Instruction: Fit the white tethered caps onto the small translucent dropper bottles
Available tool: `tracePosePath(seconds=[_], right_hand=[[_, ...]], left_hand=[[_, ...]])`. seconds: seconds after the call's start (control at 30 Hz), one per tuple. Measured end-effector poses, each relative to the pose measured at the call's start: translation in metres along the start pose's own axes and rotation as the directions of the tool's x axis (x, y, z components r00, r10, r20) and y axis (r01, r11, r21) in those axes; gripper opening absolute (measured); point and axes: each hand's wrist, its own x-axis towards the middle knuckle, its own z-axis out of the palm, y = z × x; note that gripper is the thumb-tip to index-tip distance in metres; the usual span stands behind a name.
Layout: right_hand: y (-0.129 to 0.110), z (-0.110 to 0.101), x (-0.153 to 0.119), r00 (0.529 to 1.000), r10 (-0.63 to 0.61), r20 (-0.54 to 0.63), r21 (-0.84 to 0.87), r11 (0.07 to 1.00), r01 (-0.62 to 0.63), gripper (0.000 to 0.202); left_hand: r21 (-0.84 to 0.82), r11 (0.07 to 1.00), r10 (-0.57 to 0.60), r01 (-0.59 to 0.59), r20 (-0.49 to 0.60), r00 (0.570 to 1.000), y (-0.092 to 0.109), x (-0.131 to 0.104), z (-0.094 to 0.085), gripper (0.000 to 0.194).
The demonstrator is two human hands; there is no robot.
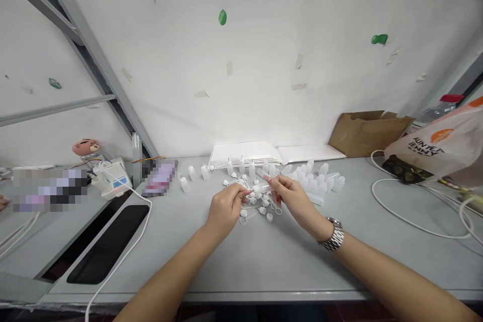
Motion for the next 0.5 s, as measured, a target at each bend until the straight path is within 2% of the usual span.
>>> tracePosePath(seconds=[0.13, 0.37, 0.5], right_hand=[[0.001, 0.001, 0.0, 1.0, 0.002, 0.001, 0.016, 1.0, -0.002, 0.042], [-0.004, 0.0, 0.001, 0.992, 0.102, 0.071, 0.237, 0.964, -0.117, 0.05], [-0.006, -0.001, 0.002, 0.989, 0.137, 0.055, 0.275, 0.95, -0.147, 0.051]], left_hand=[[-0.036, 0.999, -0.024, 0.025, 0.022, 0.999, 0.0, 0.001, -0.001, 0.022], [-0.297, 0.933, -0.19, 0.202, 0.07, 0.979, 0.003, 0.006, -0.009, 0.026], [-0.271, 0.939, -0.204, 0.212, 0.058, 0.977, 0.005, 0.007, -0.009, 0.027]])
